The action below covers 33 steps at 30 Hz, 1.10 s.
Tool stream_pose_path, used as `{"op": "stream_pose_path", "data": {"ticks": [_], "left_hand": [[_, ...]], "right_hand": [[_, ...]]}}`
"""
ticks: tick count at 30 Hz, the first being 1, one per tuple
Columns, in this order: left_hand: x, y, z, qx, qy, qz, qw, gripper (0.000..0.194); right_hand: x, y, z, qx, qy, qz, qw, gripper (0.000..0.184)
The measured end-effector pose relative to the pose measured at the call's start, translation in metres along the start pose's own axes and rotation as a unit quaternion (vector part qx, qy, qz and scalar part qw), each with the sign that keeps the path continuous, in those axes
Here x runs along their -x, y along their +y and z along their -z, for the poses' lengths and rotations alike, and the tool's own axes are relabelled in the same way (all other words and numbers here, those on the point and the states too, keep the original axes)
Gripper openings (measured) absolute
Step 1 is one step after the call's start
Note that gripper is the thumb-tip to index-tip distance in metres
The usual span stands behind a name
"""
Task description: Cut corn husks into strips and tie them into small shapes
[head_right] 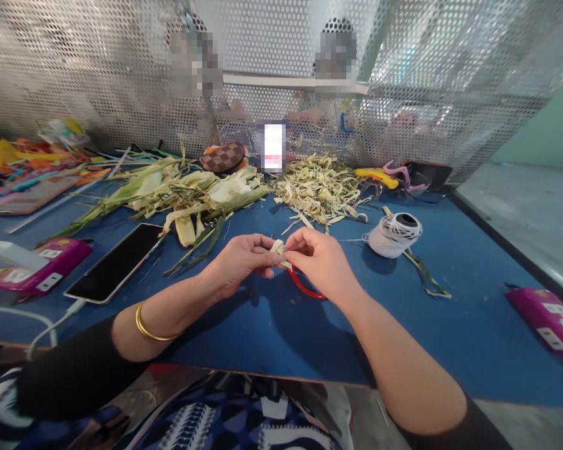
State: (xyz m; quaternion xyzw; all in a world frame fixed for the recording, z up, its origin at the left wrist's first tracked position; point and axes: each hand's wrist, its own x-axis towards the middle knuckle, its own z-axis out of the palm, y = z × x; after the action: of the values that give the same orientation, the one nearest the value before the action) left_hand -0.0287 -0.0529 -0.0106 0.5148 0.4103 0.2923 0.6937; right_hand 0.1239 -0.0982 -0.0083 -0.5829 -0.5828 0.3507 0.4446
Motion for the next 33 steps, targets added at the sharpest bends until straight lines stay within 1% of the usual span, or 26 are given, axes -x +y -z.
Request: {"op": "stream_pose_path", "data": {"ticks": [5, 7, 10, 13, 16, 20, 25, 28, 30, 33], "left_hand": [[-0.001, -0.0023, -0.0006, -0.011, 0.0, 0.0, 1.0, 0.017], [-0.0013, -0.0032, -0.0009, -0.014, 0.001, -0.002, 1.0, 0.017], [-0.0015, -0.0046, -0.0014, -0.014, 0.002, -0.009, 1.0, 0.018], [-0.0015, -0.0056, -0.0021, -0.013, 0.007, -0.015, 1.0, 0.02], [-0.0007, -0.0055, -0.0029, -0.019, 0.009, -0.013, 1.0, 0.02], [0.0005, -0.0042, -0.0041, -0.031, 0.002, -0.012, 0.999, 0.018], [0.0009, -0.0035, -0.0048, -0.034, -0.011, -0.023, 0.999, 0.011], [0.001, -0.0035, -0.0043, -0.037, -0.019, -0.03, 0.999, 0.01], [0.001, -0.0033, -0.0038, -0.047, -0.035, -0.036, 0.998, 0.01], [0.0011, -0.003, -0.0027, -0.062, -0.051, -0.037, 0.996, 0.011]], "right_hand": [[0.0009, 0.0006, -0.0023, 0.05, 0.017, 0.017, 0.998, 0.009], [0.0004, 0.0019, -0.0022, 0.042, 0.025, 0.014, 0.999, 0.01], [-0.001, 0.0043, -0.0006, 0.018, 0.02, 0.002, 1.0, 0.016], [-0.002, 0.0059, 0.0006, 0.023, 0.019, -0.002, 1.0, 0.018], [-0.0015, 0.0057, -0.0003, 0.05, 0.022, 0.008, 0.998, 0.014], [0.0011, 0.0032, -0.0027, 0.107, 0.031, 0.042, 0.993, 0.009], [0.0033, 0.0022, -0.004, 0.158, 0.061, 0.065, 0.983, 0.009], [0.0015, 0.0032, -0.0031, 0.163, 0.079, 0.063, 0.981, 0.015], [-0.0002, 0.0034, -0.0017, 0.142, 0.049, 0.047, 0.988, 0.016], [-0.0017, 0.0023, 0.0004, 0.075, -0.041, 0.011, 0.996, 0.013]]}}
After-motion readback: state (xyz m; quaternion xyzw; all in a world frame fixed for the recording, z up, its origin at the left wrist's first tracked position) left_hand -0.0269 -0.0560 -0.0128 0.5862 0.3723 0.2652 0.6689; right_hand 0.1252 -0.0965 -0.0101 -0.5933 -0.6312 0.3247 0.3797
